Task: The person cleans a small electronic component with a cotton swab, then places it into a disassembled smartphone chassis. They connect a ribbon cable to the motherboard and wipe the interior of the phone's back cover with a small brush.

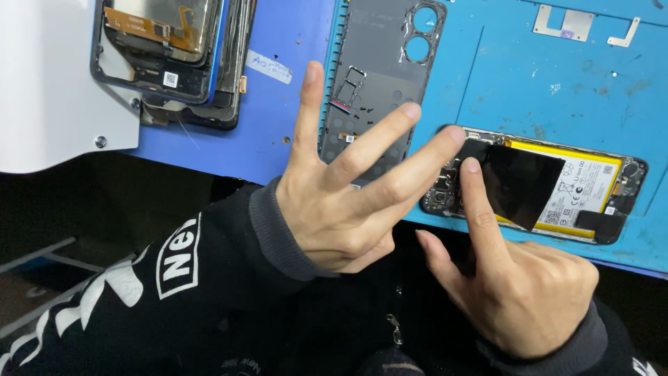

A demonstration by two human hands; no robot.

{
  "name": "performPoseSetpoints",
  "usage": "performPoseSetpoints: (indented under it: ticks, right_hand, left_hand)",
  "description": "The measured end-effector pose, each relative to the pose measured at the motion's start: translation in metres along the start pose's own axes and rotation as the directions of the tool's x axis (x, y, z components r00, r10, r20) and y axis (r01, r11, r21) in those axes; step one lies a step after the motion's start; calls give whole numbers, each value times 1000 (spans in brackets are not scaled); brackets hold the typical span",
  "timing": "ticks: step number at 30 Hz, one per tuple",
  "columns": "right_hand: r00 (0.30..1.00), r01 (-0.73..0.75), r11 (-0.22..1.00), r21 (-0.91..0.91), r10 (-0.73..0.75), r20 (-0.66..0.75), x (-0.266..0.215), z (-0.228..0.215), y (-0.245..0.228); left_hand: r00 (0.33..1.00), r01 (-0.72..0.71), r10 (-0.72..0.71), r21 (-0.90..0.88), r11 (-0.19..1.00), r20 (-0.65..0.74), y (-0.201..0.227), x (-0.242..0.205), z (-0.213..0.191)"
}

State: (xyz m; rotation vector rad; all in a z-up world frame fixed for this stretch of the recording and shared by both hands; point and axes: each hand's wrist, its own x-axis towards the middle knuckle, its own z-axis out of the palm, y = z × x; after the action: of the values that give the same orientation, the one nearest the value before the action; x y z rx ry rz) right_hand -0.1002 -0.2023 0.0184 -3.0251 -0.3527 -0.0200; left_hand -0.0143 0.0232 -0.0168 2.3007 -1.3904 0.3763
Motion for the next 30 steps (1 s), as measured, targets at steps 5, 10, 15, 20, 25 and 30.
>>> performPoseSetpoints:
  ticks: [5, 10, 15, 20, 25, 30]
  right_hand:
    - [1000, -6, 1000, -13, 6, 3, 1, -1, -1]
    - [1000, 12, 999, -43, -12, -9, 1, 0, -1]
    - [999, 18, 999, -38, -19, -26, 2, -1, -3]
    - [999, 27, 998, -63, -28, -23, 2, 0, -3]
    - [1000, 16, 997, -78, -16, -1, 1, -1, -5]
    - [1000, 23, 996, -84, -24, -8, 1, 0, -6]
  left_hand:
    - [998, 46, -42, -80, 996, 49, -3, 3, -3]
    - [994, 53, -45, -78, 996, 101, -7, 3, -7]
    - [995, 18, -14, -39, 999, 99, -8, -4, -2]
    - [995, -23, 27, -42, 999, 99, -14, -11, 3]
    - [989, -124, 125, -13, 992, 80, -14, -16, 4]
    - [970, -213, 207, 38, 976, 126, -21, -7, -5]
